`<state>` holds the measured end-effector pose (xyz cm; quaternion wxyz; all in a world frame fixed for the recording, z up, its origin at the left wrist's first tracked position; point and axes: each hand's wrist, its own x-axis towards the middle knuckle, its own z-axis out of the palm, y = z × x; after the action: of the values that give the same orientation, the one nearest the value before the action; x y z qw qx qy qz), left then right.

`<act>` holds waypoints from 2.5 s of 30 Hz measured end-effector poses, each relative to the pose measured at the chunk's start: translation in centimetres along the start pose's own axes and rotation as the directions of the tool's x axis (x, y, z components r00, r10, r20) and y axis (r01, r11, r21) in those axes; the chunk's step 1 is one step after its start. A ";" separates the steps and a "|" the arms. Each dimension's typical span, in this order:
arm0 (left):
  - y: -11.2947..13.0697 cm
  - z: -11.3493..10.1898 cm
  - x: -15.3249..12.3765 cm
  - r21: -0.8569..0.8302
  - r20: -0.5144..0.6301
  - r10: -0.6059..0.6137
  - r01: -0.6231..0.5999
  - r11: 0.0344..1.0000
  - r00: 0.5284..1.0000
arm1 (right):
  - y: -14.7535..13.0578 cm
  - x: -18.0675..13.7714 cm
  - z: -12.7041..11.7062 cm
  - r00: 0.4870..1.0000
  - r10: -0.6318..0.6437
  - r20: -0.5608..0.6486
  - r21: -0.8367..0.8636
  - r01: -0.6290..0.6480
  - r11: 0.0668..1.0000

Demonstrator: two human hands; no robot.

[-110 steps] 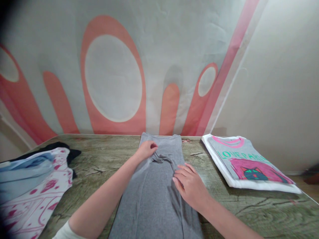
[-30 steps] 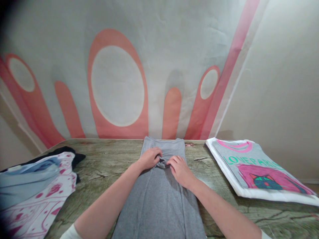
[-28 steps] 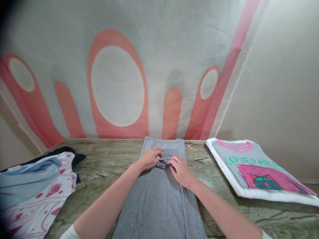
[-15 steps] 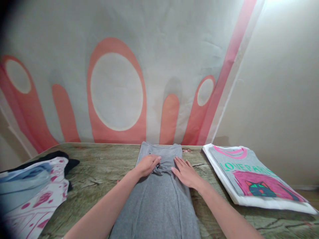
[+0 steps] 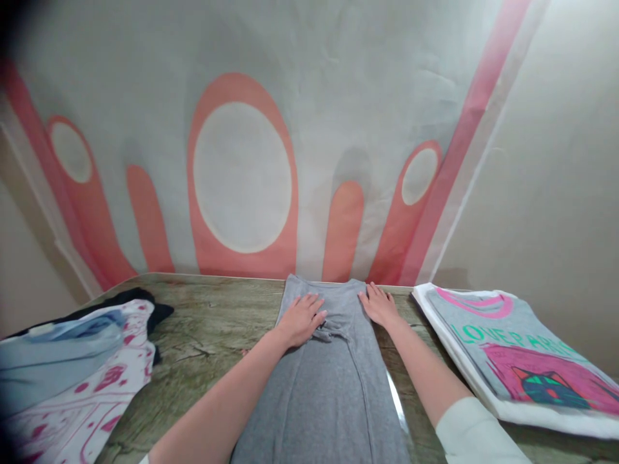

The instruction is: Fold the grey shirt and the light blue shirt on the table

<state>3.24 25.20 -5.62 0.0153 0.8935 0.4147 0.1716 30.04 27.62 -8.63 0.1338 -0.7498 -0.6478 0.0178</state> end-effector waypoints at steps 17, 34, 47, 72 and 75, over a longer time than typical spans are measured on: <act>-4.6 -2.0 -1.1 0.123 0.010 -0.347 0.343 0.931 0.938 | -2.3 -4.4 -0.7 0.984 -0.141 -0.108 -0.050 0.136 0.989; 3.9 -3.7 -6.1 0.041 0.058 -0.059 0.057 0.998 0.997 | -1.3 -19.6 -5.7 0.893 -0.439 0.102 0.053 0.436 0.899; 7.8 -5.4 -14.9 0.098 0.163 -0.072 0.057 0.994 0.984 | -3.3 -26.4 -7.3 0.858 -0.503 0.100 0.058 0.500 0.864; 13.3 -4.9 -10.9 -0.206 0.129 0.293 -0.263 0.943 0.948 | -7.9 -29.6 -9.9 0.979 -0.160 0.124 0.084 0.150 0.985; 13.9 -4.0 -10.8 -0.176 0.128 0.310 -0.286 0.942 0.942 | -7.8 -29.6 -9.7 0.982 -0.160 0.102 0.119 0.148 0.982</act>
<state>5.72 7.60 -2.72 0.0902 0.9527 0.2572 0.1342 19.74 -2.06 -1.84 0.1399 -0.6867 -0.7083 0.0849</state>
